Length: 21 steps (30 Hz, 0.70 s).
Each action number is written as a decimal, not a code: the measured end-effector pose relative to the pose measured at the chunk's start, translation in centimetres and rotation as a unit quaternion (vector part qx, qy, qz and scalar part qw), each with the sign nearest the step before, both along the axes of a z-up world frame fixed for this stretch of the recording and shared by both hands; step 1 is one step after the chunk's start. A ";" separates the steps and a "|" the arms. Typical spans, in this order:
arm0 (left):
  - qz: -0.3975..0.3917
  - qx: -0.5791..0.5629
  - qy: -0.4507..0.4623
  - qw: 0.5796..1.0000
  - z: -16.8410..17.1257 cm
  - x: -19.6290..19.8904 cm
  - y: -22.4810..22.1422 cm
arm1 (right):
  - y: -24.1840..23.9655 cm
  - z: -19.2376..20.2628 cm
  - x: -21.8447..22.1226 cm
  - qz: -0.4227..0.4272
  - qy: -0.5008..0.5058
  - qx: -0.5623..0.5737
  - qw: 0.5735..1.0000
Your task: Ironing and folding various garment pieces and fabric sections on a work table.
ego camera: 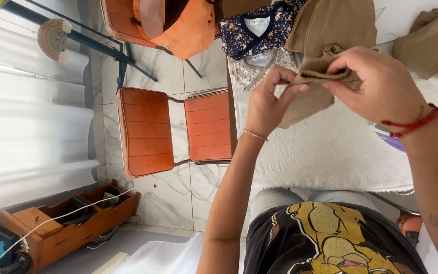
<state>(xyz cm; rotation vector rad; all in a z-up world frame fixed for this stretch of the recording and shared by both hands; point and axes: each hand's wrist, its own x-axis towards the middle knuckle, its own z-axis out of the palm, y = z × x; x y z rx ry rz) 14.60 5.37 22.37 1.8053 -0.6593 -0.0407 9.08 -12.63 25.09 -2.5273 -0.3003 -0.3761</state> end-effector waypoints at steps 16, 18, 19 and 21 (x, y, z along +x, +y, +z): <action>-0.110 0.242 -0.140 0.954 -15.3 -13.4 5.3 | 3.8 -17.5 -15.5 0.195 0.045 -0.037 0.979; -0.187 0.231 -0.110 0.949 -15.6 -14.6 5.3 | 3.9 -17.9 -16.2 0.204 0.117 0.045 0.971; -0.189 0.230 -0.109 0.948 -15.8 -14.5 5.3 | 4.0 -17.0 -15.3 0.203 0.118 0.045 0.971; -0.256 0.256 -0.009 0.932 -16.0 -14.5 5.4 | 4.3 -15.1 -13.6 0.175 0.188 0.156 0.954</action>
